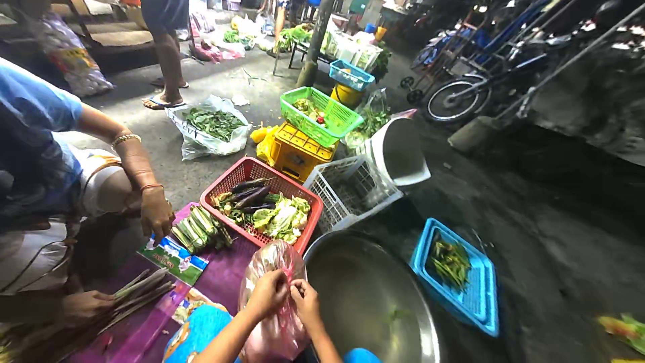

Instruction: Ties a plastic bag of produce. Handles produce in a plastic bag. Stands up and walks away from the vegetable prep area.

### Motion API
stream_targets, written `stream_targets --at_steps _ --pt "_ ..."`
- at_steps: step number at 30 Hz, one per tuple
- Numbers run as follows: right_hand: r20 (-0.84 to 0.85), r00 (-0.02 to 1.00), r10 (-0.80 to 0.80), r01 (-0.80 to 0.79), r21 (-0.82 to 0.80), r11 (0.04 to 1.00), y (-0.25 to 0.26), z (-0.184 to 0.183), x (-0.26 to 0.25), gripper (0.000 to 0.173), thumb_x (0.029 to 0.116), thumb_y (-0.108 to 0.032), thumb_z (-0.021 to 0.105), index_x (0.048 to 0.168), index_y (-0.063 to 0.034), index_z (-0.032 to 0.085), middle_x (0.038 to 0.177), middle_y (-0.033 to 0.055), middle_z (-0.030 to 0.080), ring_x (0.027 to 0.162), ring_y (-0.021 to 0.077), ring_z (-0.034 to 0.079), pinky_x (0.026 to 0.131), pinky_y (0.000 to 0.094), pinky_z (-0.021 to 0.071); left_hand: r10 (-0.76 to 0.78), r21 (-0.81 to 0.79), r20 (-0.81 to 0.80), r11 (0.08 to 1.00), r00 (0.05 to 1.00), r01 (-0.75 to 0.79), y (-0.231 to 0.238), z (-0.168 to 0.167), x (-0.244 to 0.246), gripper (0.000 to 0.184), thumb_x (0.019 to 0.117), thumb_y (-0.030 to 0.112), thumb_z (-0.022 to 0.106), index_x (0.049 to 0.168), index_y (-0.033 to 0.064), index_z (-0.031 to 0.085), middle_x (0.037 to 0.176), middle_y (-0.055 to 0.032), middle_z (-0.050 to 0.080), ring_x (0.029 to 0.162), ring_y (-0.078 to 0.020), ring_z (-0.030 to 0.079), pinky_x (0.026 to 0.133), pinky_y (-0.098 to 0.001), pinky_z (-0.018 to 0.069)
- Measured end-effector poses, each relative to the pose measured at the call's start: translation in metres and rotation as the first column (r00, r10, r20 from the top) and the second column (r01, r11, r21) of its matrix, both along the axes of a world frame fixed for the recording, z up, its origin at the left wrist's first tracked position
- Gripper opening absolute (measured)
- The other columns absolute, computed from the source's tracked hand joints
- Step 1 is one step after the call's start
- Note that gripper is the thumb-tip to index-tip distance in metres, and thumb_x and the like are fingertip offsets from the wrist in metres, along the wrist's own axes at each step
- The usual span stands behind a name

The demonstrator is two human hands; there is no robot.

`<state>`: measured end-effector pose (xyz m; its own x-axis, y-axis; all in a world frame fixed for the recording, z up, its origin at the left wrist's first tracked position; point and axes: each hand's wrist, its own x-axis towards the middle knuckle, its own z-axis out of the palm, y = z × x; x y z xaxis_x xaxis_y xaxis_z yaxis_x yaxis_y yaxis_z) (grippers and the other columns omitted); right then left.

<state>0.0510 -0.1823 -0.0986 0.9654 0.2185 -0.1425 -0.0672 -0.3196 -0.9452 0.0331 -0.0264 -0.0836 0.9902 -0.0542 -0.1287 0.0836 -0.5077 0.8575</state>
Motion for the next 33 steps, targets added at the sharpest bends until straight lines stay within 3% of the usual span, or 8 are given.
stream_targets --at_steps 3,7,10,13,16,24,29,33 --pt "-0.054 0.998 -0.012 0.016 0.067 0.998 -0.002 0.001 0.001 0.016 0.0977 0.0 0.058 0.105 0.0104 0.067 0.085 0.0106 0.069 0.073 0.006 0.063 0.072 0.0237 0.0539 -0.004 -0.049 0.004 0.999 1.0 0.004 0.005 -0.001 -0.004 0.03 0.0961 0.02 0.068 0.115 -0.0028 0.07 0.106 -0.0187 0.073 0.102 -0.0305 0.07 0.098 -0.0489 0.0533" --pt "-0.008 0.999 0.049 -0.049 0.004 0.999 -0.004 0.0 0.003 0.018 0.0978 -0.002 0.059 0.108 0.0093 0.069 0.095 0.015 0.071 0.084 0.0123 0.067 0.081 0.0287 0.0554 0.007 -0.034 -0.025 0.999 1.0 -0.008 0.005 -0.001 -0.007 0.03 0.0955 0.018 0.067 0.117 -0.0027 0.068 0.107 -0.0188 0.072 0.101 -0.0302 0.07 0.097 -0.0486 0.0534" --pt "0.205 0.975 0.083 -0.054 -0.144 0.988 -0.01 0.002 0.006 0.019 0.0942 -0.005 0.063 0.104 0.0062 0.075 0.099 0.0197 0.074 0.096 0.0305 0.069 0.091 0.0446 0.0537 0.011 -0.01 -0.06 1.0 0.998 -0.012 0.003 0.003 -0.004 0.026 0.0965 0.015 0.063 0.116 -0.0014 0.07 0.108 -0.0177 0.073 0.103 -0.0296 0.07 0.098 -0.0485 0.0529" --pt "0.525 0.834 0.17 0.015 -0.329 0.944 -0.019 0.001 0.013 0.016 0.0897 -0.012 0.067 0.095 -0.0037 0.08 0.094 0.0102 0.078 0.092 0.0302 0.073 0.086 0.0468 0.058 0.004 0.001 -0.098 1.0 0.995 -0.004 0.002 0.005 -0.001 0.026 0.0972 0.015 0.063 0.116 -0.0007 0.07 0.108 -0.0167 0.073 0.103 -0.0285 0.07 0.098 -0.048 0.0527" --pt "0.633 0.703 0.323 0.028 -0.479 0.878 -0.02 0.01 0.016 0.015 0.0883 -0.016 0.068 0.092 -0.0086 0.081 0.093 0.0064 0.078 0.091 0.0294 0.074 0.079 0.0477 0.0592 -0.007 0.001 -0.118 1.0 0.993 0.008 0.004 0.004 0.002 0.025 0.0977 0.016 0.063 0.115 -0.0009 0.07 0.107 -0.0165 0.073 0.101 -0.0275 0.071 0.097 -0.0471 0.0535" --pt "0.637 0.503 0.584 -0.055 -0.65 0.758 -0.014 0.012 0.024 0.009 0.0856 -0.011 0.07 0.088 -0.0074 0.078 0.087 0.0065 0.076 0.091 0.0302 0.073 0.075 0.0494 0.058 -0.084 0.071 -0.219 0.992 0.972 0.101 0.01 0.013 0.012 0.027 0.0985 0.018 0.063 0.114 -0.0029 0.07 0.11 -0.0203 0.072 0.108 -0.0326 0.068 0.101 -0.051 0.0498" --pt "0.509 0.433 0.744 -0.164 -0.767 0.621 -0.012 0.024 0.032 0.007 0.0869 -0.007 0.07 0.091 -0.0051 0.076 0.09 0.0106 0.075 0.095 0.0329 0.072 0.079 0.051 0.0573 -0.144 0.132 -0.285 0.973 0.948 0.187 0.01 0.019 0.021 0.027 0.0976 0.016 0.063 0.115 -0.0045 0.069 0.113 -0.0242 0.07 0.112 -0.038 0.066 0.101 -0.0556 0.0482" --pt "0.479 0.357 0.802 -0.199 -0.8 0.567 -0.007 0.025 0.038 0.004 0.0863 -0.002 0.069 0.088 -0.0031 0.073 0.087 0.013 0.073 0.091 0.0335 0.072 0.076 0.05 0.0579 -0.188 0.156 -0.34 0.955 0.921 0.253 0.013 0.018 0.026 0.029 0.0976 0.014 0.06 0.119 -0.0052 0.067 0.117 -0.0272 0.068 0.115 -0.0421 0.064 0.102 -0.0605 0.0463"
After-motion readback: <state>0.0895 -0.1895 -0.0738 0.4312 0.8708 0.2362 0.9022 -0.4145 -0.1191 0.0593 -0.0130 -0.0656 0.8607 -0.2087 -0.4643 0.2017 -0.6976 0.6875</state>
